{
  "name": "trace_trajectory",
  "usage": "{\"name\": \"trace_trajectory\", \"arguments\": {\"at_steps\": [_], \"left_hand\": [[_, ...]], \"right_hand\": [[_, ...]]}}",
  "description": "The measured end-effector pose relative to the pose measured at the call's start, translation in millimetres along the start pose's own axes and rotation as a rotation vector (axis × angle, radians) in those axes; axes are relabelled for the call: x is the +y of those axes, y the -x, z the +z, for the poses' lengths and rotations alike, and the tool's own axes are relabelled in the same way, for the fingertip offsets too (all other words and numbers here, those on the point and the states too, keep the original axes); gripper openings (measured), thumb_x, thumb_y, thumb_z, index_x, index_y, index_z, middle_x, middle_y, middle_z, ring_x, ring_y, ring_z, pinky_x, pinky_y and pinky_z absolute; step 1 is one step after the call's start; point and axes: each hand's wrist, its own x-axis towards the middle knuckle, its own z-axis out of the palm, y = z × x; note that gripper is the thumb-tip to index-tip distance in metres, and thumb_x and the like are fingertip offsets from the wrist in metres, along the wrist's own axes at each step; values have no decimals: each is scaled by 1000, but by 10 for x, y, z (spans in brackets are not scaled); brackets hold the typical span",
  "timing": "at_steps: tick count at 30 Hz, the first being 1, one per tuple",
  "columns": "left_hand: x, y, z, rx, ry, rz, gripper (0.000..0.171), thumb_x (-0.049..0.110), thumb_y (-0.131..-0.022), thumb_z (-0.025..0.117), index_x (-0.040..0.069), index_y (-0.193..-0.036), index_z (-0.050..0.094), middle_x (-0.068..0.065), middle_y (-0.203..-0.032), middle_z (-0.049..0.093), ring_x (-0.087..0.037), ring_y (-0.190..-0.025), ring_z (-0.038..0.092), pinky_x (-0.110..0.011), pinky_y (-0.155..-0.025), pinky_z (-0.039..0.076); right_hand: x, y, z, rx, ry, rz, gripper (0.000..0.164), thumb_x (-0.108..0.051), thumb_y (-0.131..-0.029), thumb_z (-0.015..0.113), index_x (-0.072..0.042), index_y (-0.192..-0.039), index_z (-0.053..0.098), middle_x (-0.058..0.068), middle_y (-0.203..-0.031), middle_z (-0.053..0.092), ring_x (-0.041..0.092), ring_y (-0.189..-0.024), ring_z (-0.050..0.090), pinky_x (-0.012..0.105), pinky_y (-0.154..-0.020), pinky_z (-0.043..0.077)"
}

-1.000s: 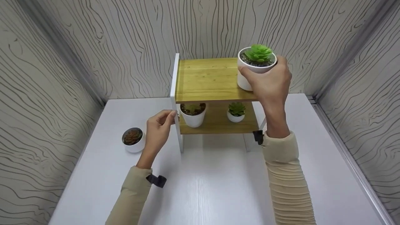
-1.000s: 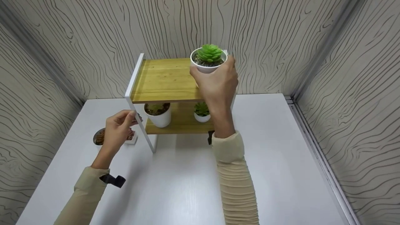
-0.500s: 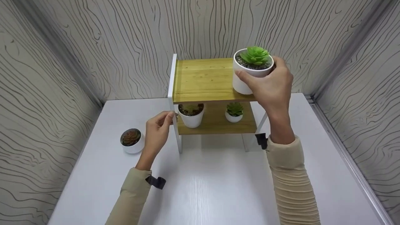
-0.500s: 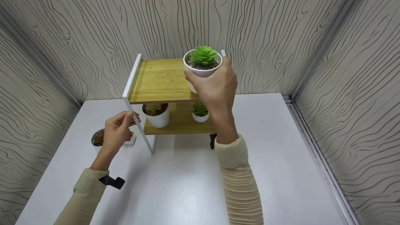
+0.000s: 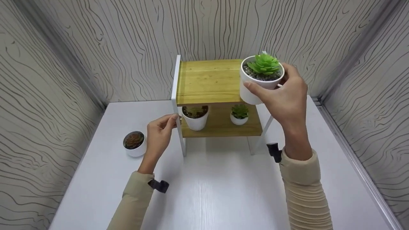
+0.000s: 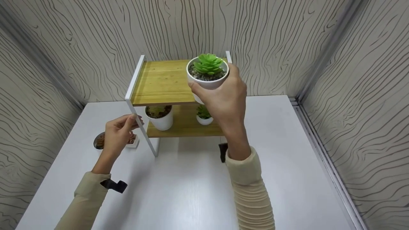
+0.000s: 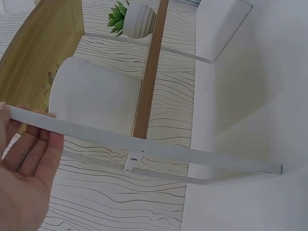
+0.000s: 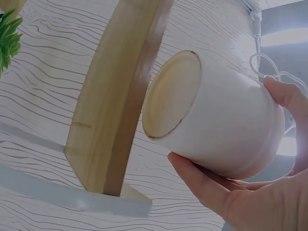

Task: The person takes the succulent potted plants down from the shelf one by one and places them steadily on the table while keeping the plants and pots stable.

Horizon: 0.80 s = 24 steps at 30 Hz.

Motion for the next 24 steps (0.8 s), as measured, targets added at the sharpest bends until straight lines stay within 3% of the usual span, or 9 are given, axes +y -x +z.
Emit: {"name": "trace_trajectory", "arguments": {"at_steps": [5,14,20,24], "left_hand": [[0,-6,11,8,-9,4,24,23,-107,63,9,-116,80,-10,-113,81,-22,-102,79,-27,-92,64],[-10,-6,23,23,-20,36,22,18,-106,64,6,-113,81,-16,-110,80,-25,-100,80,-28,-90,65],[-2,-8,27,22,-33,42,24,19,-106,64,4,-113,80,-21,-112,79,-26,-99,79,-29,-90,65],[-6,-1,24,27,-34,46,22,19,-106,64,6,-113,81,-17,-109,80,-25,-98,80,-30,-90,65]], "right_hand": [[-4,76,-84,-24,-30,0,84,-27,-77,95,-4,-147,54,10,-139,67,18,-124,64,34,-105,58],[24,219,-182,-25,-91,-36,81,-22,-75,97,-4,-145,58,6,-131,69,15,-116,65,18,-92,56],[72,284,-238,-13,-98,-54,80,-18,-75,97,-4,-144,59,5,-129,69,12,-113,66,15,-90,56],[114,320,-269,-36,-99,-60,80,-18,-75,97,-4,-144,59,5,-130,69,11,-115,66,12,-92,56]]}}
